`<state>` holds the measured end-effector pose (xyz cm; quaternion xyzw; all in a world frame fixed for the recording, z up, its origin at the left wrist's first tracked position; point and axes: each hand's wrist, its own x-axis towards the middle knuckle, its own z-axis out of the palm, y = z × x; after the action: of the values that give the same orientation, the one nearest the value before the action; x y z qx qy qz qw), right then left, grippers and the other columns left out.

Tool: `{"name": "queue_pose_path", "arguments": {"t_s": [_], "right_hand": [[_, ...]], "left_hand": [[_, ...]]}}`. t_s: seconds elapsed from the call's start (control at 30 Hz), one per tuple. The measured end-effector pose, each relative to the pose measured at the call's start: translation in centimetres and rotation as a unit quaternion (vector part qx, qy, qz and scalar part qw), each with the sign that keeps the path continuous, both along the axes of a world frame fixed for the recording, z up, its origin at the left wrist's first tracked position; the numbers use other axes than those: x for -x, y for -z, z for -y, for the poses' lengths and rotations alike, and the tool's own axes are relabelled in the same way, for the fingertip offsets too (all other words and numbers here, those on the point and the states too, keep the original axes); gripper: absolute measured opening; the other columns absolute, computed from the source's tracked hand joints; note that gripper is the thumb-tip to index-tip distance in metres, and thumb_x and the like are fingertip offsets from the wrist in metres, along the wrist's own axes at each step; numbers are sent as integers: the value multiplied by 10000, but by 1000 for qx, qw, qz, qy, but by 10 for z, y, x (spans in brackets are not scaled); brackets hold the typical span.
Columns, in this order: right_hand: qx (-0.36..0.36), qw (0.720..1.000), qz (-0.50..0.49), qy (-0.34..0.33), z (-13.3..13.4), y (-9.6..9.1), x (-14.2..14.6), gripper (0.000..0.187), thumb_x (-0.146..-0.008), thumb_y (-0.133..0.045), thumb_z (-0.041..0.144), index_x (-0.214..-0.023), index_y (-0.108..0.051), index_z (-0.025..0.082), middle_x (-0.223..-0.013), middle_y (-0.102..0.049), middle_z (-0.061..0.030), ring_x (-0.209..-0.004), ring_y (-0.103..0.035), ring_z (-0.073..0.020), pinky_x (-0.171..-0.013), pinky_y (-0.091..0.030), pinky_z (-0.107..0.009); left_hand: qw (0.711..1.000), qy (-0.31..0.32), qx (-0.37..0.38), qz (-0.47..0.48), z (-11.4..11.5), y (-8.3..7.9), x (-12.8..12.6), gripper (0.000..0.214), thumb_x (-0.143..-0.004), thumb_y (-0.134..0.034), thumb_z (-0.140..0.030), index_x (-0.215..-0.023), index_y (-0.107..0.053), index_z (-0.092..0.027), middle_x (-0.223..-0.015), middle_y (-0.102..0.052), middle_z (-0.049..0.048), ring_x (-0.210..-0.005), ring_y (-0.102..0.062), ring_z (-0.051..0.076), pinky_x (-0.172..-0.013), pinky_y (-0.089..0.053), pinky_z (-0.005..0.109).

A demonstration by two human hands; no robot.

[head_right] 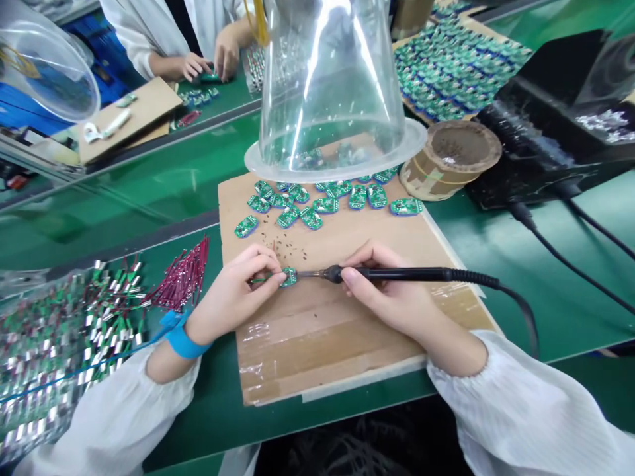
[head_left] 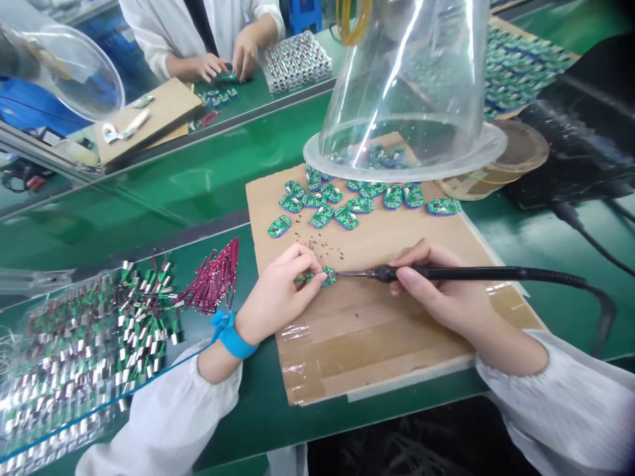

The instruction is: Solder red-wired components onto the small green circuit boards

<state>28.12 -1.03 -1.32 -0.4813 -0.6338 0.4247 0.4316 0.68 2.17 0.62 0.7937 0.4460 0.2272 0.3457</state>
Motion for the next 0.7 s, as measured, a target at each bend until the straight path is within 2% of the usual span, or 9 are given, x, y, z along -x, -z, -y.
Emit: {"name": "queue_pose_path", "arguments": {"t_s": [0.33, 0.53, 0.7], "right_hand": [[-4, 1000, 11, -1, 0, 2, -1, 139, -975, -674, 391, -928, -651, 262, -690, -700, -6, -608, -673, -167, -558, -530, -295], [13, 998, -50, 45, 2, 1, -2, 178, -984, -657, 412, -891, -630, 263, -667, -679, -4, -561, -667, -171, -548, -540, -321], [13, 997, -63, 38, 2, 2, -3, 168, -981, -662, 412, -881, -630, 281, -658, -667, -4, -552, -654, -176, -538, -523, -333]], "left_hand": [[1000, -24, 15, -14, 3, 2, -3, 121, -974, -593, -161, -859, -565, -188, -959, -571, 15, -851, -566, 139, -708, -453, 268], [999, -21, 22, -16, 3, 2, -3, 131, -970, -593, -158, -848, -557, -190, -964, -578, 17, -846, -564, 140, -686, -448, 258], [999, -27, 23, -20, 3, 1, -4, 119, -967, -606, -174, -855, -569, -188, -951, -576, 10, -815, -553, 128, -677, -446, 250]]}}
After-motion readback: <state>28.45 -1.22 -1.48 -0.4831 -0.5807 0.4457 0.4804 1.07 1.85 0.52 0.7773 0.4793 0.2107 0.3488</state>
